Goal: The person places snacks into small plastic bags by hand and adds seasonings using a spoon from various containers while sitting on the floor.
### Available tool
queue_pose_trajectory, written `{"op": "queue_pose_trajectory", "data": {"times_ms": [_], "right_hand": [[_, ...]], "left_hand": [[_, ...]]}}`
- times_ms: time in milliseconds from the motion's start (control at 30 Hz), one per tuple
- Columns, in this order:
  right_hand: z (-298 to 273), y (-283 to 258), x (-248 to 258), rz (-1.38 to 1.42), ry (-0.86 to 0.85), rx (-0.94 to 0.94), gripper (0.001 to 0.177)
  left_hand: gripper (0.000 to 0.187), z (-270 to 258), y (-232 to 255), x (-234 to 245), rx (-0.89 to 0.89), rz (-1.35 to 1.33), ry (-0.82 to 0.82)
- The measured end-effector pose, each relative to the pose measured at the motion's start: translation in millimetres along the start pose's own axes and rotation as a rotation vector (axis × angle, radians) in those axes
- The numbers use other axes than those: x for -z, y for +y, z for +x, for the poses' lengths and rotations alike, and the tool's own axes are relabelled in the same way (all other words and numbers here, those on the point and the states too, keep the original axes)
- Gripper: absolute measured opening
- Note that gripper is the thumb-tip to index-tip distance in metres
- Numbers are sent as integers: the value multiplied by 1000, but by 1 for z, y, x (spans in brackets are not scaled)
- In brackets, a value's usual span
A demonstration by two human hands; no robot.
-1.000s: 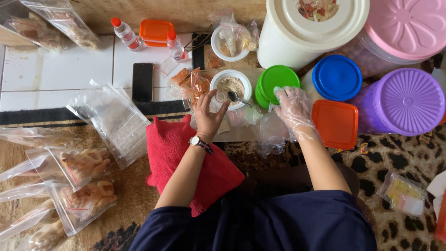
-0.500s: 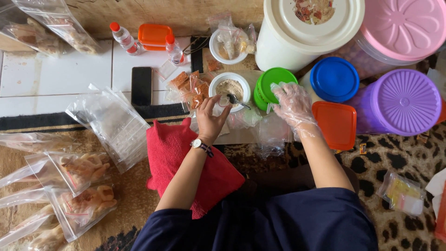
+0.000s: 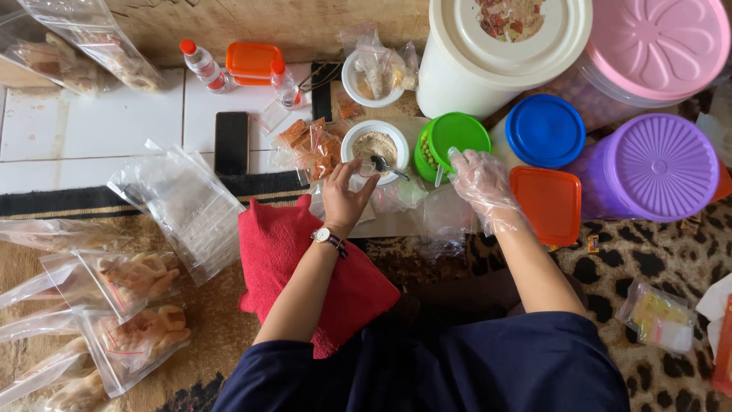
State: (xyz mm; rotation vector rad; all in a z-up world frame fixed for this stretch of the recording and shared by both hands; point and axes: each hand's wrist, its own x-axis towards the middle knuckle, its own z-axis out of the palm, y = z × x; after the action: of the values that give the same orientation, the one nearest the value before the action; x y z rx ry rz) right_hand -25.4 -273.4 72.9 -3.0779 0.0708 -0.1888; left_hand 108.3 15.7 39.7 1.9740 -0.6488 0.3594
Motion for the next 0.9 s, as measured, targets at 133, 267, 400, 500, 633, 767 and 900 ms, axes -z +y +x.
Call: {"op": "queue_pose_trajectory", "data": {"times_ms": [133, 267, 400, 500, 633, 767, 900], "right_hand": [[1, 14, -16, -189, 428, 25, 16], [6, 10, 12, -311, 685, 33, 21], [-6, 28, 16, -305, 748, -6, 18], [-32, 38, 49, -135, 752, -2, 26], [-67, 71, 69, -308, 786, -35, 20], [-78, 89, 66, -336, 721, -45, 18], [-83, 77, 74, -119, 501, -93, 30]], "left_hand": [[42, -1, 0, -1, -1, -10, -18], [41, -1, -1, -1, -6, -5, -21], [42, -1, 2, 2, -5, 4, -18], [42, -1, 4, 3, 5, -3, -16], [41, -2, 2, -2, -7, 6, -48], [41, -3, 5, -1, -29, 33, -73], [40, -4, 7, 4, -24, 44, -71]]}}
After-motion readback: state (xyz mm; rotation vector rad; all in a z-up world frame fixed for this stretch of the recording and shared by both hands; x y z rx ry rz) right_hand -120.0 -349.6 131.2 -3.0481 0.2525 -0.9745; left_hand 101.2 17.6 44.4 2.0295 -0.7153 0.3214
